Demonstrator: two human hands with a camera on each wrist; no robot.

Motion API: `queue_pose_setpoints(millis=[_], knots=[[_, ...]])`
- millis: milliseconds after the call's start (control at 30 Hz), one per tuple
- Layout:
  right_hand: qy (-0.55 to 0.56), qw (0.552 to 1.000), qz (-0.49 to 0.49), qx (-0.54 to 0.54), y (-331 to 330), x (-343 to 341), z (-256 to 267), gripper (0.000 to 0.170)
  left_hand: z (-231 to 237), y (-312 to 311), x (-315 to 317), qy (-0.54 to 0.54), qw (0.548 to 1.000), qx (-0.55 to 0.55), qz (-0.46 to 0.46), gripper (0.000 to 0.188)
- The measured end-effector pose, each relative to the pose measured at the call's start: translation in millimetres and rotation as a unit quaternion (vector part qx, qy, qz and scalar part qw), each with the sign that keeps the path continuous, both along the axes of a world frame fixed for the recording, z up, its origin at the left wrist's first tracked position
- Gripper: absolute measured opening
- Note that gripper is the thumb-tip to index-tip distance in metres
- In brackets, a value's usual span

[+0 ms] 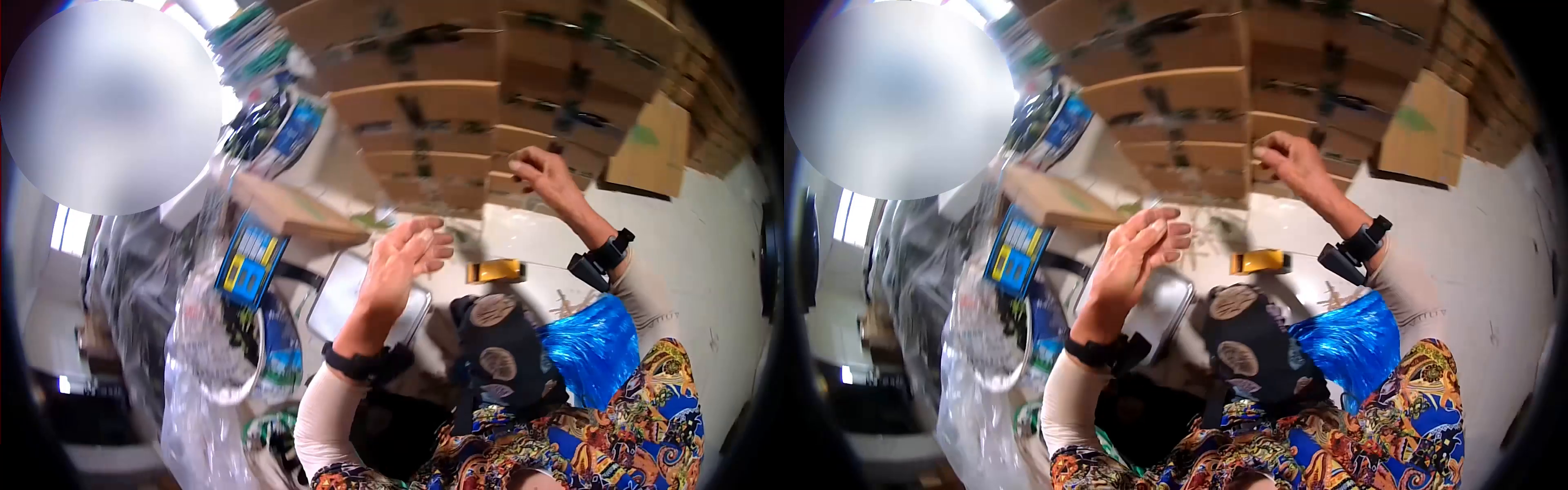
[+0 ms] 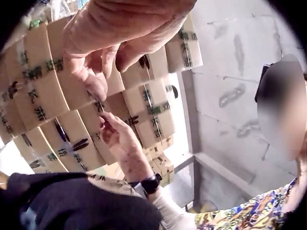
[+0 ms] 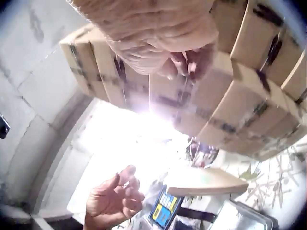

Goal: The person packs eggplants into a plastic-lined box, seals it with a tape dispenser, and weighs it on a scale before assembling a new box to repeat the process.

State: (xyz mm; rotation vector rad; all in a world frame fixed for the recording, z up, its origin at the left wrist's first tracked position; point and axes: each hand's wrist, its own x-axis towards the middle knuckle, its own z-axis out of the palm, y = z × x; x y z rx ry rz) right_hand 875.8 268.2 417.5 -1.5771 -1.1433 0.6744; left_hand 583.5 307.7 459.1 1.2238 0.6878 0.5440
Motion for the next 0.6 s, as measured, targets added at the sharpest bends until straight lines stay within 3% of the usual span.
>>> queue_pose_setpoints(millis=[67,233,267,333,367,467,567,600], knots=[[-0.038,0.990,0.123,-0.051,34,-51,15,0.032,12,-20,-57,-0.007,0.999,-0.009,0.046,0.039],[-0.033,0.958,0.275,-0.069,122,-169,15,0.040,12,-68,-117,0.008,0.990,-0.058,0.127,0.038],[-0.074,0.949,0.295,-0.080,145,-187,6,0.043,12,-75,-125,0.017,0.989,-0.058,0.136,0.038],[-0.078,0.949,0.293,-0.081,185,-230,-8,0.050,5,-85,-143,0.016,0.985,-0.069,0.155,0.034],[-0.090,0.953,0.278,-0.079,179,-248,21,0.053,31,-114,-154,-0.016,0.984,-0.086,0.157,0.033],[-0.100,0.963,0.245,-0.054,226,-296,-5,0.058,17,-115,-173,0.004,0.983,-0.082,0.165,0.029],[-0.098,0.968,0.222,-0.070,264,-318,-27,0.057,24,-120,-182,-0.041,0.971,-0.178,0.156,0.030],[-0.103,0.969,0.206,-0.090,254,-318,0,0.057,63,-138,-190,-0.035,0.977,-0.171,0.125,0.030]])
